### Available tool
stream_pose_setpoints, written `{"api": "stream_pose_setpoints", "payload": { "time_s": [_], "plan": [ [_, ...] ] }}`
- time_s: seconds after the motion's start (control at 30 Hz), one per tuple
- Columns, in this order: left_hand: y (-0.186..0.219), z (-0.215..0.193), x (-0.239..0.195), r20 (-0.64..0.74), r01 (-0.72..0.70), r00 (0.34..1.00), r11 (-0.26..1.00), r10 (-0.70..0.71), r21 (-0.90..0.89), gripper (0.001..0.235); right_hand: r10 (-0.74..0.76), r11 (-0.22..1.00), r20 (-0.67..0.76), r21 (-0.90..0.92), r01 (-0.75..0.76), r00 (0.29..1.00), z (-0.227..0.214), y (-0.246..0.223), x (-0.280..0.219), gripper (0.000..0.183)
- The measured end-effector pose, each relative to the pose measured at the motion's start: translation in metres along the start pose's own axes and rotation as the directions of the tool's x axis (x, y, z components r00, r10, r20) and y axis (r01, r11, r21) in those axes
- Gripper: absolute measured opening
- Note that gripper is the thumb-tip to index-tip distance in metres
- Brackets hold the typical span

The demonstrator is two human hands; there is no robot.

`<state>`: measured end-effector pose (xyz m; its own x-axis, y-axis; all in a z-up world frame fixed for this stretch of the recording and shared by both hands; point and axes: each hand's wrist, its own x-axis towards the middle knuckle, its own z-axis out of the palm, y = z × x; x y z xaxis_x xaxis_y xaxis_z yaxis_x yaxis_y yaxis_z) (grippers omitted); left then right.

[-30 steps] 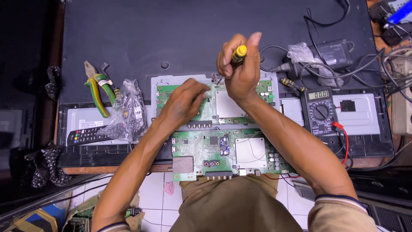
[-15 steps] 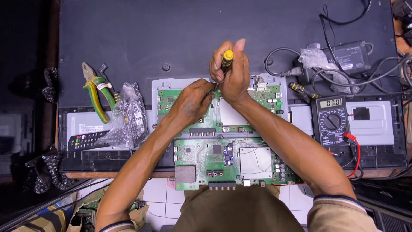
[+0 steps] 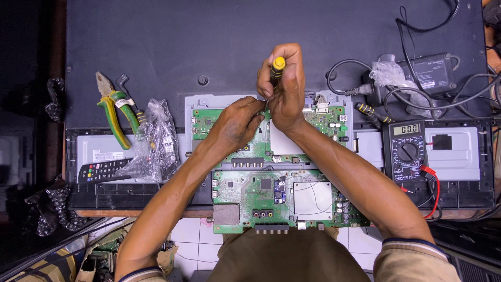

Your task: The person works on a disassembled television, using a soldering iron and a multimeter to test and repair circuit boards. They remove a board from the chassis, perform soldering and electrical measurements, and then reposition the board within the device.

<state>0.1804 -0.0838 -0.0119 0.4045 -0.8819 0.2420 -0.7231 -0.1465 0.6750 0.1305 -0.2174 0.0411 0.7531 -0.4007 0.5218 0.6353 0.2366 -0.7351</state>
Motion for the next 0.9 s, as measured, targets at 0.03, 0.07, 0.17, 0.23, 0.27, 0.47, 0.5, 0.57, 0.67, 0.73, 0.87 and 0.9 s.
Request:
{"api": "stream_pose_setpoints", "payload": {
  "time_s": [0.03,0.07,0.17,0.23,0.27,0.47,0.5,0.57,0.67,0.73,0.87,0.9],
  "plan": [
    [-0.001,0.001,0.000,0.000,0.000,1.000,1.000,0.000,0.000,0.016,0.000,1.000,0.000,0.000,0.000,1.000,0.000,0.000,-0.001,0.040],
    [-0.001,0.002,0.000,-0.004,-0.005,1.000,1.000,0.005,-0.003,0.015,0.005,1.000,-0.016,-0.022,-0.006,1.000,0.000,0.000,-0.001,0.037],
    [-0.003,0.001,-0.002,-0.018,-0.023,1.000,1.000,0.023,-0.008,0.014,0.013,0.998,-0.029,-0.066,-0.015,0.999,0.000,0.003,-0.003,0.034],
    [-0.002,0.000,-0.002,-0.022,-0.041,0.999,0.999,0.041,-0.014,0.014,0.014,0.995,-0.033,-0.095,-0.017,0.999,-0.002,0.004,-0.007,0.033],
    [-0.002,0.000,-0.002,-0.032,-0.041,0.999,0.999,0.040,-0.024,0.014,0.057,0.993,-0.029,-0.106,-0.060,0.998,-0.003,0.004,-0.009,0.036],
    [0.004,-0.003,0.005,-0.051,0.005,0.999,1.000,-0.005,0.000,0.012,0.104,0.992,0.064,-0.072,-0.099,0.993,-0.020,0.020,-0.007,0.060],
    [0.006,-0.004,0.004,-0.060,0.003,0.998,1.000,-0.003,-0.001,0.011,0.142,0.989,0.082,-0.044,-0.138,0.987,-0.022,0.022,-0.009,0.064],
    [0.000,0.001,0.003,-0.062,-0.009,0.998,1.000,0.009,0.010,0.009,0.146,0.989,0.095,-0.049,-0.142,0.985,-0.019,0.024,-0.008,0.065],
    [-0.003,0.004,0.003,-0.061,-0.014,0.998,0.999,0.016,0.029,0.007,0.145,0.989,0.092,-0.031,-0.142,0.985,-0.019,0.026,-0.005,0.066],
    [-0.004,0.004,0.003,-0.064,-0.006,0.998,0.999,0.009,0.040,0.008,0.138,0.990,0.081,-0.006,-0.138,0.987,-0.018,0.026,-0.002,0.066],
    [-0.011,0.006,0.000,-0.072,-0.002,0.997,0.999,0.005,0.042,0.008,0.116,0.991,0.074,-0.075,-0.111,0.990,-0.013,0.022,-0.007,0.053],
    [-0.015,0.008,0.001,-0.066,-0.001,0.998,0.999,0.004,0.044,0.009,0.081,0.988,0.066,-0.139,-0.071,0.995,-0.013,0.020,-0.007,0.048]
  ]
}}
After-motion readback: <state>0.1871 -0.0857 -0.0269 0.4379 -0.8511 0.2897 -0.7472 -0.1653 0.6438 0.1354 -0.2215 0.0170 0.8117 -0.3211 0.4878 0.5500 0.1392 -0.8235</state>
